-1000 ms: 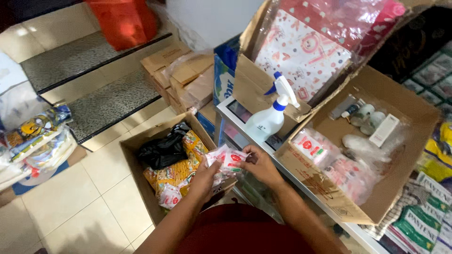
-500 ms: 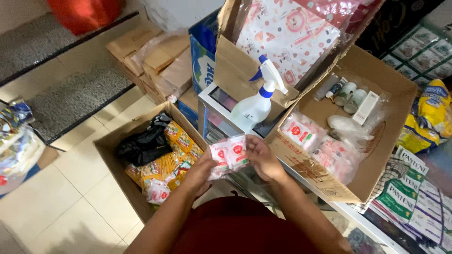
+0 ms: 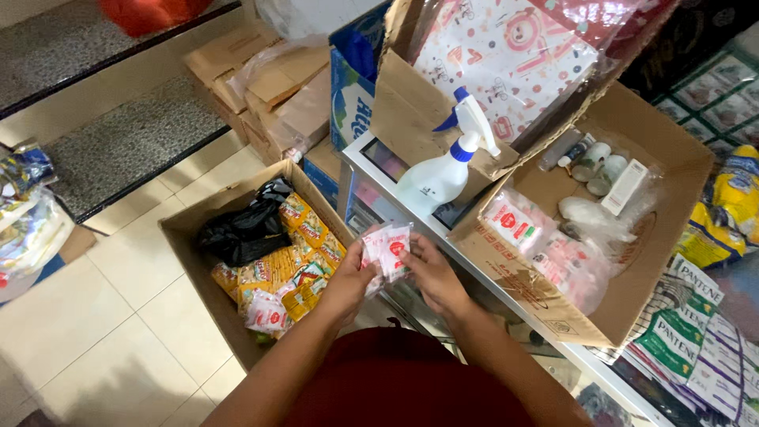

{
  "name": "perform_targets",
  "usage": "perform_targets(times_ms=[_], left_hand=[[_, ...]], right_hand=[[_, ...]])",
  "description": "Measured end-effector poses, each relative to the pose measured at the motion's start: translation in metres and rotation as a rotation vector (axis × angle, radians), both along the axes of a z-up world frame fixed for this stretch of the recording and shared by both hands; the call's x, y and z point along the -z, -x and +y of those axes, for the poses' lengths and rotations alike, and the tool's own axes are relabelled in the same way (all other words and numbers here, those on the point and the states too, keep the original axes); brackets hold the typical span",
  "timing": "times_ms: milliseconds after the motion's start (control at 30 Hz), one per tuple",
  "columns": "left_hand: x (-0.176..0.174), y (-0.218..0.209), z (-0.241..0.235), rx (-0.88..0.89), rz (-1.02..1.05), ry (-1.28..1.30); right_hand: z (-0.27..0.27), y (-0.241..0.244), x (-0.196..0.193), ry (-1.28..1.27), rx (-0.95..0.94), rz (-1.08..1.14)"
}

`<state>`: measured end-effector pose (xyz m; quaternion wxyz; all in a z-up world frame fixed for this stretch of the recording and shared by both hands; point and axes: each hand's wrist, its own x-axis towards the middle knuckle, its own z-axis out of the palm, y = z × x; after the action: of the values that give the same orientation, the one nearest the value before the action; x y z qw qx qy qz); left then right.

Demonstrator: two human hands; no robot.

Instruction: The person gathers various items including snack packets and small pouches from several boxes and bins, placing them into a cardboard box on the floor to organize them.

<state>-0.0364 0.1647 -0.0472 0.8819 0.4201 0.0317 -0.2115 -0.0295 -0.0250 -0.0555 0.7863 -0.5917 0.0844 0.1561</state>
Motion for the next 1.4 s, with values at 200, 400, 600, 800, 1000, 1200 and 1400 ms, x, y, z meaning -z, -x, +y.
perform_targets(times_ms=[200,400,600,800,1000,1200,1400], left_hand=[[-0.002,0.002,0.017,-0.015,0.121,0.233],[0.025,-0.003,0.025,-0.081,0.32,0.447],[0.026,-0.002,0.025,-0.003,0.224,0.501],[0.001,-0.001,0.013,-0.021,0.039,-0.096],[0.012,-0.002,0.01,-0.074,0.166,0.086],[0.031,-0.003,0.001,-0.146,0.267,-0.011],[0.037,-0.002,-0.008,-0.12,0.246,0.22]], right_hand=[[0.001,-0.004,0.002,-0.218,-0.062,-0.118],[-0.017,-0.008,0.001,-0.513,-0.182,-0.122],[-0.021,-0.008,0.02,-0.722,-0.312,-0.089],[-0.024,-0.004,0.02,-0.689,-0.298,-0.036],[-0.025,0.0,-0.008,-0.544,-0.259,-0.1],[-0.023,0.002,-0.008,-0.449,-0.199,-0.064],[-0.015,-0.008,0.03,-0.028,-0.082,0.012]])
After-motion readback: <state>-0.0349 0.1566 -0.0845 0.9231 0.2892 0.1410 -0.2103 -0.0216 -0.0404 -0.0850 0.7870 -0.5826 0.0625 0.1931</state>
